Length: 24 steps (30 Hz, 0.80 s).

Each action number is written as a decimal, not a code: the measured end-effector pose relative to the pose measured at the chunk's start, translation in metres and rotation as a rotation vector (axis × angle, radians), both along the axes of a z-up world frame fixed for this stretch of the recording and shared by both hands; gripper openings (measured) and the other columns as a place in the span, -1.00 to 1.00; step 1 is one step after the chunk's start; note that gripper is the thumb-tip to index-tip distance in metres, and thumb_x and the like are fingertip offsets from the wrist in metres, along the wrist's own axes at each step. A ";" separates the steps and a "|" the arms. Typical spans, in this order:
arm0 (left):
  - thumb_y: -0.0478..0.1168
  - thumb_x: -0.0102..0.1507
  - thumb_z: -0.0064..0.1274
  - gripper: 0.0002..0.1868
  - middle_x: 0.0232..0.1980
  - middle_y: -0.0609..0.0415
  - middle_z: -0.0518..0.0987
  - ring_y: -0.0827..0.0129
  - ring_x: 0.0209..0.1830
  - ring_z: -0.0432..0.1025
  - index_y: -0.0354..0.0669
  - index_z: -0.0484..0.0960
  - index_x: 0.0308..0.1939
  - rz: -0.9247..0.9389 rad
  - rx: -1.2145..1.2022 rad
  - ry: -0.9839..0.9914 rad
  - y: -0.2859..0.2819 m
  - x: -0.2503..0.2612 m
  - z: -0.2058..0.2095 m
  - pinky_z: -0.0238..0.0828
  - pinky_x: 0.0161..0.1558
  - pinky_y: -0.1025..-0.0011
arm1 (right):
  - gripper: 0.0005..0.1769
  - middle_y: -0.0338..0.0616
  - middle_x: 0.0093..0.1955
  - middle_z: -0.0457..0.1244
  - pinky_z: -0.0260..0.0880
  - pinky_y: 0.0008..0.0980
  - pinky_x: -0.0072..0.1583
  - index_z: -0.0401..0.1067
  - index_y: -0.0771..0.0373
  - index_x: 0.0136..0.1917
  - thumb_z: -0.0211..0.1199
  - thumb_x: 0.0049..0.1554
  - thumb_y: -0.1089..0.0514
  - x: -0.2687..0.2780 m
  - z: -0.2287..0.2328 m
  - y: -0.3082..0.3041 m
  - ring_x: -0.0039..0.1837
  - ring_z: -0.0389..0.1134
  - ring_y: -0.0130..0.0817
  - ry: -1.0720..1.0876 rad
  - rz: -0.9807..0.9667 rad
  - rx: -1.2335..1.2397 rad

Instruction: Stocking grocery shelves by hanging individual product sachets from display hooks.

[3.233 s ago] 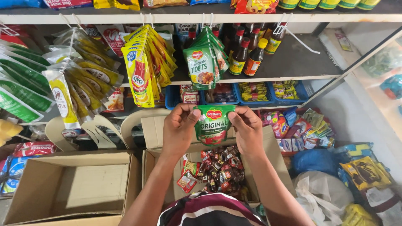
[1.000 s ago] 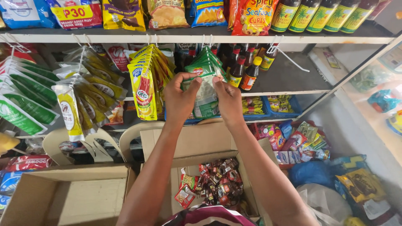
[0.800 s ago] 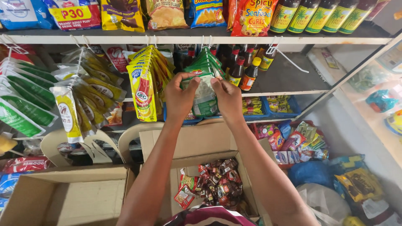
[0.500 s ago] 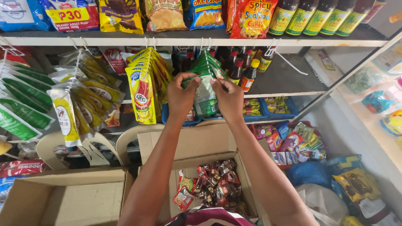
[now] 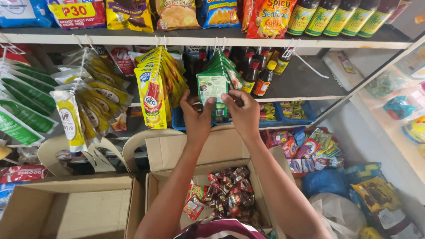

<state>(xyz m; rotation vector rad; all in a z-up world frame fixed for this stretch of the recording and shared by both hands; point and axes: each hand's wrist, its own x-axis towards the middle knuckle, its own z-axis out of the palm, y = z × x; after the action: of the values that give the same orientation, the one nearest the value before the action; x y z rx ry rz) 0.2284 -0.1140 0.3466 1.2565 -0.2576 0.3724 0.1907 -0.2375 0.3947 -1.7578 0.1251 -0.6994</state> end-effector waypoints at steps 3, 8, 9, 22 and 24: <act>-0.13 0.35 0.17 -0.23 0.08 0.00 0.51 0.42 0.01 0.46 -0.37 0.08 0.45 -0.065 -0.004 0.040 0.005 -0.015 -0.009 0.47 -0.07 0.49 | -0.70 -0.33 -0.23 0.36 0.30 -0.61 -0.16 0.55 0.37 0.04 0.45 0.12 0.13 -0.012 -0.008 0.003 -0.20 0.27 -0.68 0.024 -0.015 0.006; -0.14 0.38 0.13 -0.30 0.03 0.01 0.49 0.44 -0.06 0.41 -0.37 0.13 0.45 -0.087 0.019 0.057 0.011 -0.039 -0.042 0.42 -0.07 0.47 | -0.75 -0.36 -0.19 0.35 0.29 -0.64 -0.13 0.54 0.37 0.04 0.41 0.17 0.15 -0.032 -0.032 0.000 -0.17 0.26 -0.70 0.002 0.004 0.051; -0.14 0.41 0.12 -0.33 0.04 0.02 0.51 0.45 -0.04 0.41 -0.38 0.15 0.44 -0.091 0.056 0.026 0.014 -0.045 -0.051 0.43 -0.02 0.47 | -0.76 -0.37 -0.19 0.34 0.27 -0.64 -0.13 0.54 0.37 0.04 0.39 0.19 0.16 -0.037 -0.035 -0.001 -0.17 0.24 -0.70 -0.001 -0.004 0.056; -0.15 0.34 0.10 -0.40 0.04 -0.07 0.55 0.31 -0.02 0.49 -0.36 0.28 0.36 -0.204 0.295 0.525 0.116 -0.173 -0.221 0.55 -0.04 0.32 | -0.82 -0.28 -0.20 0.38 0.33 -0.50 -0.15 0.59 0.26 0.00 0.29 0.18 0.14 -0.172 -0.237 0.013 -0.21 0.27 -0.61 0.500 0.010 -0.044; -0.13 0.28 0.02 -0.36 0.01 0.03 0.53 0.35 -0.10 0.53 -0.25 0.21 0.39 -0.254 0.365 0.867 0.132 -0.181 -0.200 0.65 -0.19 0.25 | -0.82 -0.26 -0.14 0.42 0.39 -0.49 -0.05 0.57 0.30 -0.02 0.33 0.16 0.16 -0.197 -0.280 0.007 -0.10 0.37 -0.63 0.454 0.125 -0.184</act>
<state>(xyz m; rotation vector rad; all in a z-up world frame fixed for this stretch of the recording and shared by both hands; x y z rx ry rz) 0.0474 0.0182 0.1468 1.6047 0.2717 -0.4674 -0.0067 -0.2309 0.1151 -2.0601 0.2639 -0.2165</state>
